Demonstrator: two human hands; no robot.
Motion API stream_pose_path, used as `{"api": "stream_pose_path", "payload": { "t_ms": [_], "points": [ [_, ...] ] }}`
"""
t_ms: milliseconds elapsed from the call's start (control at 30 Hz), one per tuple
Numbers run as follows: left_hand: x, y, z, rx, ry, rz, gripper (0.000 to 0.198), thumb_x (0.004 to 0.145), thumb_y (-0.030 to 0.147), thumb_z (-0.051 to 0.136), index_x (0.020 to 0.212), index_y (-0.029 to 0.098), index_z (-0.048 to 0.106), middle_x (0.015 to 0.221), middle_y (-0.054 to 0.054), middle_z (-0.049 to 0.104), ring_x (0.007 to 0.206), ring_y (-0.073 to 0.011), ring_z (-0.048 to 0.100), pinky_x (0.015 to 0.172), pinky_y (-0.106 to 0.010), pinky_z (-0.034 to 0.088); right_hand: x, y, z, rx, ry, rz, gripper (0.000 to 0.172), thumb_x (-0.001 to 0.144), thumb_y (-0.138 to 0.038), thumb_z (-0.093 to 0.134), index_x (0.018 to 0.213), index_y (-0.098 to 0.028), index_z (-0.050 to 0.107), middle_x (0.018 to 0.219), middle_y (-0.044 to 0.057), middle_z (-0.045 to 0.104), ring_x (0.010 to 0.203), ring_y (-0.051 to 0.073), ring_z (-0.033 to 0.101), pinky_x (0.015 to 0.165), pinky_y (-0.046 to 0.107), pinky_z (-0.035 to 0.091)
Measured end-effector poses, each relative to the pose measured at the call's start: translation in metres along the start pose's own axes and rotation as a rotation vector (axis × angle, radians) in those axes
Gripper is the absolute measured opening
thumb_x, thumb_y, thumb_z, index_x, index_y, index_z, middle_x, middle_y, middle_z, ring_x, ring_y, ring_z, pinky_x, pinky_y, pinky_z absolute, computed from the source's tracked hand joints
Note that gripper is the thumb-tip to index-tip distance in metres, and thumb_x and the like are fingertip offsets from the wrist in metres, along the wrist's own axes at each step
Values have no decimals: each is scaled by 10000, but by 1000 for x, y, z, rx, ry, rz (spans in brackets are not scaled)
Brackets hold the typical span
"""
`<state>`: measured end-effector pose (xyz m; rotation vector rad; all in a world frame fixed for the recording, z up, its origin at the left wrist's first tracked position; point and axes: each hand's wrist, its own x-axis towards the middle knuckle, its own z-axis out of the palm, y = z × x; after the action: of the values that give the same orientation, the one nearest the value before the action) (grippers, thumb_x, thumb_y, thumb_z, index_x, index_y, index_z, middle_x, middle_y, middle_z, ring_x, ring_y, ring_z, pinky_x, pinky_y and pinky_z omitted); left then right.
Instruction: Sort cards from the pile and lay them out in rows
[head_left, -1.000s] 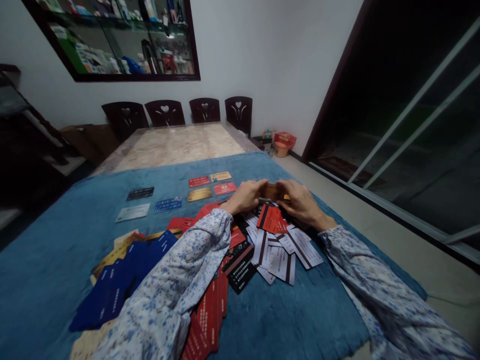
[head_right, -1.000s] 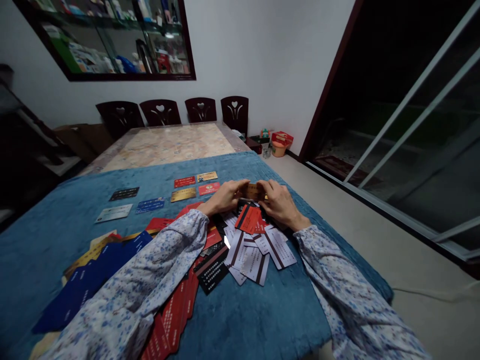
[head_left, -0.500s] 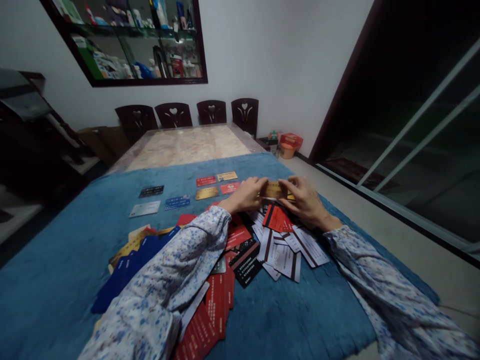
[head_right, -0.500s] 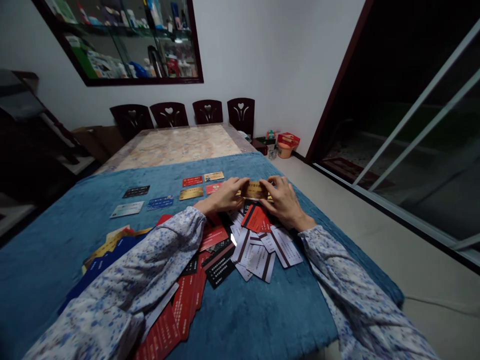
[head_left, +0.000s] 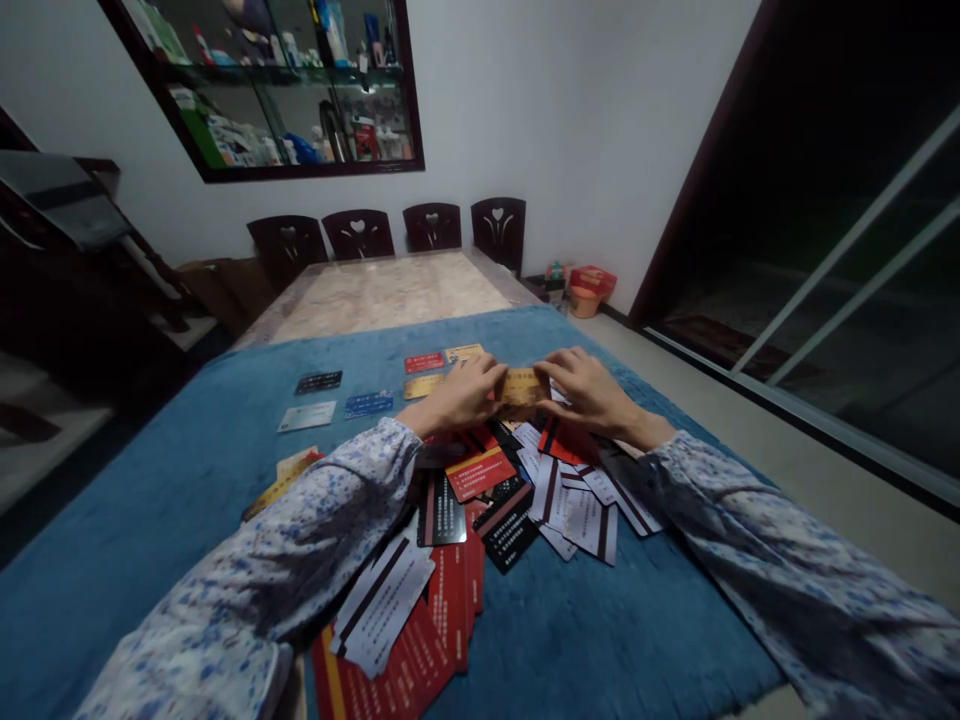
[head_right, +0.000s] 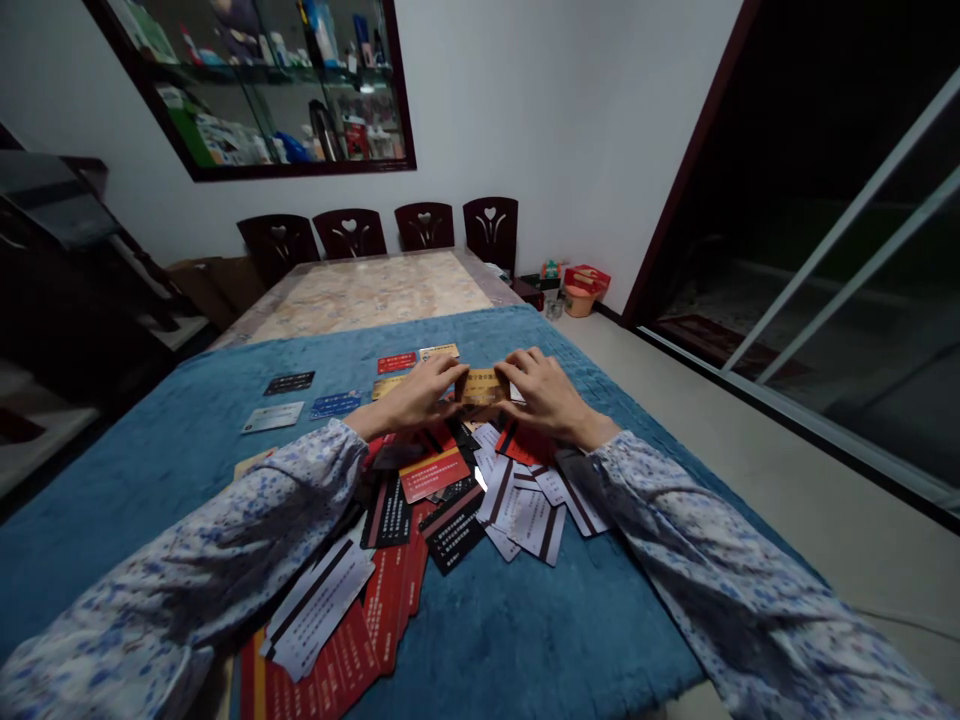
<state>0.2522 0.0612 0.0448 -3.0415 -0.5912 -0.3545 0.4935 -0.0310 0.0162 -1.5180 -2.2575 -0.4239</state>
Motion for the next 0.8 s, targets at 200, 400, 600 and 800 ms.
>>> {"api": "stream_pose_path", "payload": {
  "t_ms": [200, 400, 600, 800],
  "points": [
    [-21, -23, -3, -43, 0, -55, 483, 843, 232, 615, 1318, 174, 550, 1282, -165, 563, 1178, -317, 527, 996, -469, 471, 34, -15, 3, 28, -90, -63, 447, 904, -432, 626, 1268, -173, 623, 1205, 179, 606, 1037, 313, 497, 803, 394, 414],
    [-40, -46, -7, -10, 4, -119, 404, 851, 307, 622, 1235, 183, 609, 1238, -153, 581, 1159, -322, 521, 987, -478, 466, 68, -31, 14, 56, -167, -79, 355, 894, -401, 653, 1170, -178, 640, 1210, 164, 591, 1055, 294, 484, 785, 359, 389],
    [-56, -62, -11, 57, -54, -230, 483, 846, 279, 611, 1316, 173, 578, 1302, -159, 576, 1184, -324, 520, 986, -478, 465, 97, -44, 33, 70, -214, -88, 313, 869, -380, 699, 1107, -182, 654, 1199, 147, 596, 1057, 285, 480, 786, 347, 370],
    [-66, -79, -8, 53, -69, -314, 424, 851, 286, 611, 1266, 201, 618, 1308, -137, 593, 1205, -322, 525, 992, -482, 476, 120, -55, 47, 75, -259, -57, 259, 858, -339, 733, 1056, -184, 671, 1234, 134, 604, 1095, 282, 483, 814, 340, 371]
  ]
}}
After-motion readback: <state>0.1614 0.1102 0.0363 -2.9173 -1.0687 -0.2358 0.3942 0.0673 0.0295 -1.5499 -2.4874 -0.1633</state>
